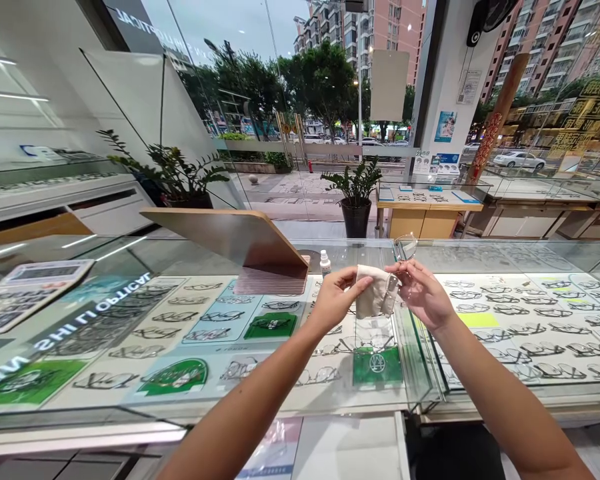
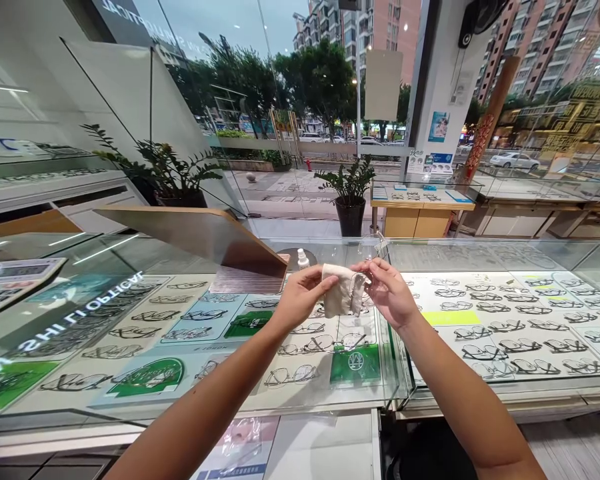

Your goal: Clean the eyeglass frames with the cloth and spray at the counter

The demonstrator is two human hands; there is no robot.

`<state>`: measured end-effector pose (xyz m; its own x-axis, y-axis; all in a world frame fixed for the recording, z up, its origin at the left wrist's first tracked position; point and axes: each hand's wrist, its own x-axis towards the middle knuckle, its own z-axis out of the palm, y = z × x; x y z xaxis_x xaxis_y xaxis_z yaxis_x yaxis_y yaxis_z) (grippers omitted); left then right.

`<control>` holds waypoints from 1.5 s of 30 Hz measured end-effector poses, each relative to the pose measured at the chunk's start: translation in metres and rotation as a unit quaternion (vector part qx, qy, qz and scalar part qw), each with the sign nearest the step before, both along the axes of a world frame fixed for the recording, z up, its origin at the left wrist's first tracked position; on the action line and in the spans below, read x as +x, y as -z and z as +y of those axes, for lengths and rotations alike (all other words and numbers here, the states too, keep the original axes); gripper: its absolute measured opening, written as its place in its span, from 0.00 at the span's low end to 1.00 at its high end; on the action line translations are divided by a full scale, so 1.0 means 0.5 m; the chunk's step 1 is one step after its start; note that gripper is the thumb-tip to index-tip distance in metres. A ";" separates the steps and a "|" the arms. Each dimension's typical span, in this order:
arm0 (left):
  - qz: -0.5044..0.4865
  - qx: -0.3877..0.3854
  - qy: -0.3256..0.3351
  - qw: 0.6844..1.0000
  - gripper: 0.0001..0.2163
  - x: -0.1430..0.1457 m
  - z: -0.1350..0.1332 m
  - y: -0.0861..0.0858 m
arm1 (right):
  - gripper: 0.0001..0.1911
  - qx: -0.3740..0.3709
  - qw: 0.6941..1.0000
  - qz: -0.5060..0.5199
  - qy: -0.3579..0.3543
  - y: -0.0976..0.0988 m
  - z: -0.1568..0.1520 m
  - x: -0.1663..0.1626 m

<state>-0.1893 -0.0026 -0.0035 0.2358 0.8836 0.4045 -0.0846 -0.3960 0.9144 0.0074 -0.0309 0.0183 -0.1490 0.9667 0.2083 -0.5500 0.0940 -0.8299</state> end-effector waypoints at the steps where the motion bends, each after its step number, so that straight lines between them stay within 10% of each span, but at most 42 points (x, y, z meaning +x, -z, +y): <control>1: -0.005 -0.001 -0.012 1.000 0.20 0.000 0.000 0.001 | 0.13 -0.001 1.000 -0.003 0.008 0.002 0.001 -0.002; 8: 0.072 0.133 -0.098 0.984 0.19 0.005 -0.020 -0.004 | 0.16 -0.022 0.997 -0.023 0.076 0.025 0.010 -0.018; 21: 0.219 0.387 -0.032 0.895 0.03 0.008 -0.047 0.001 | 0.16 -0.058 0.993 0.022 0.100 0.034 0.012 -0.026; 28: 0.017 0.080 0.015 0.997 0.07 0.027 -0.051 0.009 | 0.17 -0.032 0.992 0.000 0.123 0.029 0.005 -0.033; 36: 0.049 -0.052 -0.032 0.997 0.17 0.033 -0.026 0.024 | 0.15 0.052 0.984 -0.070 0.155 0.049 0.005 -0.046; 45: -0.034 -0.177 0.108 0.978 0.25 0.025 0.000 0.017 | 0.16 0.051 0.985 -0.087 0.140 0.048 0.003 -0.047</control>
<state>-0.1766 -0.0024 -0.0121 0.4157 0.9037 0.1028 -0.1970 -0.0209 0.9802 -0.0163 -0.0295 -0.0060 0.0793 0.9504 0.3007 -0.3404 0.3093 -0.8880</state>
